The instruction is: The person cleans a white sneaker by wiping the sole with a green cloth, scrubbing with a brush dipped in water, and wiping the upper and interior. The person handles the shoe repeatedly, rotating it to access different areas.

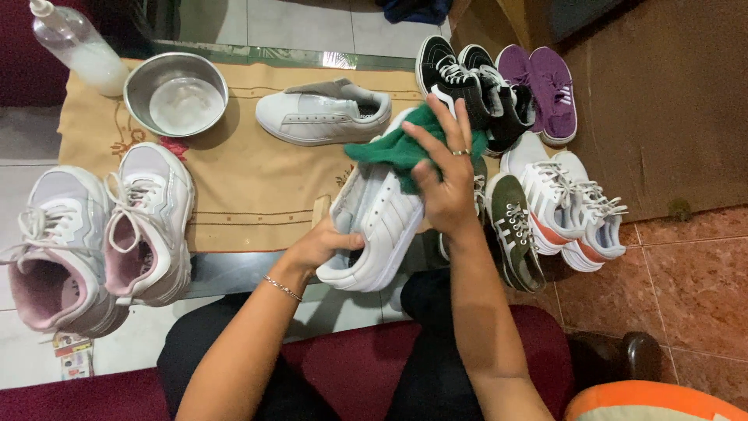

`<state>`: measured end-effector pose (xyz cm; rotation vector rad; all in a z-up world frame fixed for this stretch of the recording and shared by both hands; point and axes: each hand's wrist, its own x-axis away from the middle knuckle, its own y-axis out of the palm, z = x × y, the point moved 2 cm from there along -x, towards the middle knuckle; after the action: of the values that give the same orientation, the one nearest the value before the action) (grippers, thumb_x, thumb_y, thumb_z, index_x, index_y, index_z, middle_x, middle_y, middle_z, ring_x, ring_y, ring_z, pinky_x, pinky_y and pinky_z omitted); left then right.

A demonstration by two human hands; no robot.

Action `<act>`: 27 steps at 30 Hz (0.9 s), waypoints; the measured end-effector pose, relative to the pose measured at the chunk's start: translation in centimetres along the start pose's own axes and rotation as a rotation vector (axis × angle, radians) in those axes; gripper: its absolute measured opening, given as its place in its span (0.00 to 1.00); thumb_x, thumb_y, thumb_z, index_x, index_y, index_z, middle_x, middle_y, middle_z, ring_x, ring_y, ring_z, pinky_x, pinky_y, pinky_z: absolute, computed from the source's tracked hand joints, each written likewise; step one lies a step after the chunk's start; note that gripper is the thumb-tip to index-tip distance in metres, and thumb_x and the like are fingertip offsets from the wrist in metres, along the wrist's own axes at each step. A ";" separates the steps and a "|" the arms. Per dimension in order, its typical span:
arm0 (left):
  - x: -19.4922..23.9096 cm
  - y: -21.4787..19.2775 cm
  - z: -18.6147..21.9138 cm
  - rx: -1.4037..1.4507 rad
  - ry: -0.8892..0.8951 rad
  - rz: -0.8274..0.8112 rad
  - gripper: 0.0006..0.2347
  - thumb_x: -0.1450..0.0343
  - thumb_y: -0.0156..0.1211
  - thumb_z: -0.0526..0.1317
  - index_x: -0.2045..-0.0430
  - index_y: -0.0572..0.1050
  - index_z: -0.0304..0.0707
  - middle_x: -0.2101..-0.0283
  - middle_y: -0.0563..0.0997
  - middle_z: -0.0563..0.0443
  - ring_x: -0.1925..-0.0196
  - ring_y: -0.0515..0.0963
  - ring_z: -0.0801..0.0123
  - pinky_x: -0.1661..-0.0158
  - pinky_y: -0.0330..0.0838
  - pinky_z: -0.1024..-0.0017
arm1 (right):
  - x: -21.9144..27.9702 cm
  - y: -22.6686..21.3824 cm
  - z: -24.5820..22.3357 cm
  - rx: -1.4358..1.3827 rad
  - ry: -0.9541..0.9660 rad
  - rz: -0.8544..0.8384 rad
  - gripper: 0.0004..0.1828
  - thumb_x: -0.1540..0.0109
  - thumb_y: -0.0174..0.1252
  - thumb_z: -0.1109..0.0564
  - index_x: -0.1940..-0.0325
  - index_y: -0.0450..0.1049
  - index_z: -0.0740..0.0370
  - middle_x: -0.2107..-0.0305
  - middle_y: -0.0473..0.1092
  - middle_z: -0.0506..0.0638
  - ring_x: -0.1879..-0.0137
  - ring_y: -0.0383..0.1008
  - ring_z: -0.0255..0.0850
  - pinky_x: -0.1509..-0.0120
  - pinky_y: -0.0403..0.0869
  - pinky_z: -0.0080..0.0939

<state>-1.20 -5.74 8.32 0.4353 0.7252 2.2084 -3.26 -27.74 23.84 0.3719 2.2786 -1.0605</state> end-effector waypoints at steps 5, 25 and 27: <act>-0.1 1.1 3.6 -0.145 0.148 0.046 0.31 0.42 0.91 0.34 0.43 0.83 0.33 0.52 0.90 0.46 0.50 0.86 0.67 0.45 0.84 0.62 | 0.7 1.9 -0.8 -0.116 -0.006 0.030 0.21 0.17 0.47 0.48 0.29 0.83 0.48 0.16 0.59 0.60 0.11 0.61 0.62 0.09 0.59 0.65; -0.8 -3.5 6.3 0.037 0.327 0.196 0.28 0.32 0.82 0.51 0.39 0.81 0.41 0.45 0.90 0.50 0.43 0.88 0.67 0.38 0.84 0.60 | 3.0 1.2 -8.2 -0.338 0.238 -0.379 0.16 0.23 0.55 0.46 0.53 0.85 0.53 0.73 0.81 0.52 0.67 0.85 0.48 0.57 0.81 0.48; -0.5 -4.6 5.3 0.095 0.314 0.187 0.28 0.31 0.80 0.58 0.41 0.82 0.45 0.46 0.90 0.55 0.42 0.88 0.70 0.37 0.83 0.64 | 3.1 -0.4 -7.9 -0.556 0.287 -0.470 0.17 0.24 0.55 0.48 0.51 0.87 0.57 0.69 0.84 0.57 0.62 0.86 0.47 0.51 0.84 0.51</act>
<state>4.40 -1.68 9.62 0.2101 0.9929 2.4573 -8.98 -21.99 26.17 -0.2707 2.8767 -0.5464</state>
